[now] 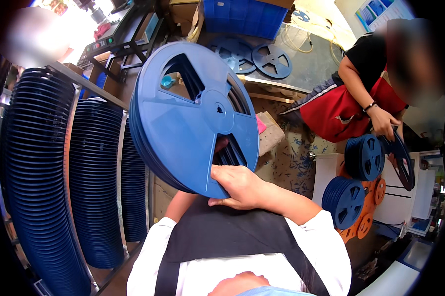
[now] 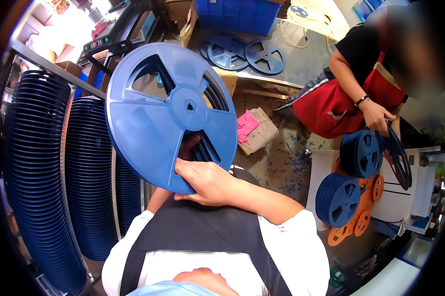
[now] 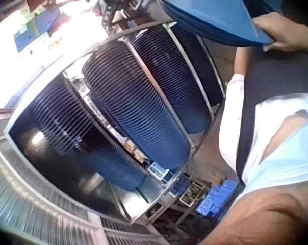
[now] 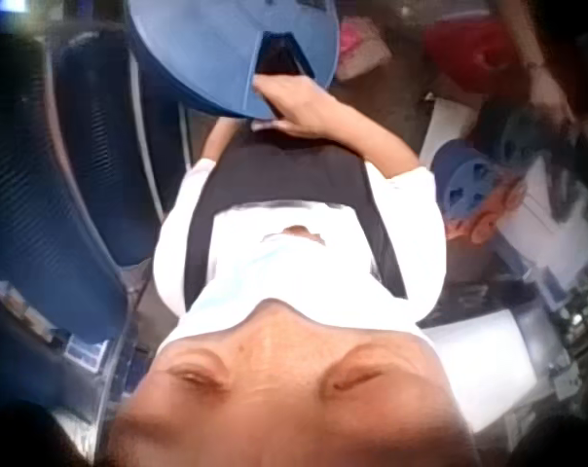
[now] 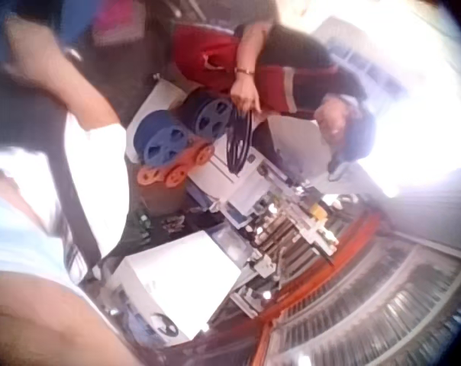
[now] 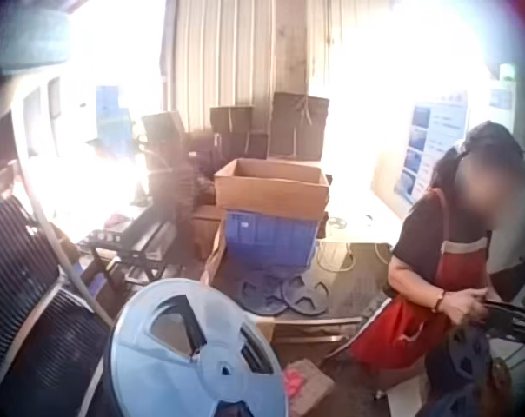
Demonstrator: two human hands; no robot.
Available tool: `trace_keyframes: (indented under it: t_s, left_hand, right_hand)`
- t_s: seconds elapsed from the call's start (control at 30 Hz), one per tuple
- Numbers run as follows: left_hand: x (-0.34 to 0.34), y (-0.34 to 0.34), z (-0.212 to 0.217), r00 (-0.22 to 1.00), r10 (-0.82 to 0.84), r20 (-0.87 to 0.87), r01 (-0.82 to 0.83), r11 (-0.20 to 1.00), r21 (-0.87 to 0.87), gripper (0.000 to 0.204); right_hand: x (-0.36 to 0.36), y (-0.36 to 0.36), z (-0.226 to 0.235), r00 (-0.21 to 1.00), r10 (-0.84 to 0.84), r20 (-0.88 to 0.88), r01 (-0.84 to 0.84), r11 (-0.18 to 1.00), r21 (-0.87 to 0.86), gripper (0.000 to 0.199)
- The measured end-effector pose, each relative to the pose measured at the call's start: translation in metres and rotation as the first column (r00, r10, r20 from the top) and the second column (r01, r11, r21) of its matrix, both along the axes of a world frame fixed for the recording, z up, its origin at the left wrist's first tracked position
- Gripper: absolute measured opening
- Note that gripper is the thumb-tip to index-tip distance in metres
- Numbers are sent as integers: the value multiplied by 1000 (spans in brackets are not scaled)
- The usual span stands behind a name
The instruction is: The person repeatedly picks up blue plastic spools from a table and stacks them onto a metal rack. The person handles the spools one by one, placing them vertically into the rack slots.
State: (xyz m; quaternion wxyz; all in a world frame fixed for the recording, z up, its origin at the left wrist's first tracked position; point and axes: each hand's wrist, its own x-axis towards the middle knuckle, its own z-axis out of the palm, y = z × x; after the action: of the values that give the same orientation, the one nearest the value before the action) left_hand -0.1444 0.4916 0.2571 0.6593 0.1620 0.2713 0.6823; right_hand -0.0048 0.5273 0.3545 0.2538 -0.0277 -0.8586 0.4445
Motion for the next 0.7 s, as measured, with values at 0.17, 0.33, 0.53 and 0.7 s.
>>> trace_keyframes:
  t_s: [0.17, 0.33, 0.53, 0.7]
  left_hand:
    - [-17, 9, -2, 996, 74, 55, -83, 980, 183, 62]
    - [-41, -19, 6, 992, 70, 107, -91, 974, 209, 77]
    - [-40, -39, -13, 969, 227, 94, -243, 944, 223, 86]
    - [-41, -42, -6, 973, 229, 10, -226, 954, 196, 85]
  right_hand:
    - [30, 18, 15, 944, -318, 89, 308, 945, 105, 62]
    - [98, 56, -34, 785, -619, 20, 429, 519, -739, 62]
    - [132, 67, -96, 545, -786, 291, 615, 139, -777, 40]
    - [148, 78, -92, 441, -870, 221, 467, 13, -884, 51]
